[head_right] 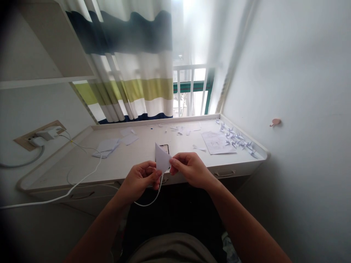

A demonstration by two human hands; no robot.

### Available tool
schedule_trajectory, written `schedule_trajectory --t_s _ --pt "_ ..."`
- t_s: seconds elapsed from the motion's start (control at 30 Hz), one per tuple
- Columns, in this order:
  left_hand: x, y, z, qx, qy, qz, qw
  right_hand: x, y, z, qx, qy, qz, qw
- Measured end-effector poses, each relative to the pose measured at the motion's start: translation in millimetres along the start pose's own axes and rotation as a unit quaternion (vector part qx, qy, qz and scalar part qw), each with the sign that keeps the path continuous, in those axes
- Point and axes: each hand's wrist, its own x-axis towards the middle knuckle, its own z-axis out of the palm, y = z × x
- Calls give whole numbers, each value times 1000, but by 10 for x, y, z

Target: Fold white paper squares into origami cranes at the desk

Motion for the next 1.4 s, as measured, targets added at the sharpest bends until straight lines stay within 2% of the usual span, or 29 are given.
schedule_trajectory --t_s 0.07,0.17,0.2,0.23,0.33,0.4,0.47,0.67,0.83,0.93,1.07,1.17,1.4 --pt "-17 -5 3 52 38 16 998 -39 21 45 5 26 -2 1000" --pt "-94 50 57 165 115 96 975 -107 12 131 -27 87 -26 995" --pt "-126 80 86 188 107 117 969 -128 1 160 -43 101 -37 993" --pt "-156 109 116 194 72 119 971 -146 -9 187 -56 105 -52 992" --pt "-196 168 185 110 10 102 989 -184 -25 240 -88 66 -113 987" --pt "-180 165 195 32 26 78 996 -199 -17 243 -111 43 -149 982" --pt "-153 139 182 -3 56 41 998 -214 0 226 -124 46 -159 978" --pt "-135 113 155 -51 30 22 998 -249 41 182 -40 136 -97 985" --pt "-128 160 91 -38 64 2 997 -261 88 190 54 186 -31 981" --pt "-124 181 45 -22 71 0 997 -271 116 179 89 164 -5 982" --pt "-139 194 24 -2 68 -7 998 -283 129 180 159 91 40 982" --pt "-155 192 31 -6 54 -16 998 -291 124 201 165 47 61 983" --pt "-124 163 -13 5 41 -12 999 -281 159 194 186 69 59 978"
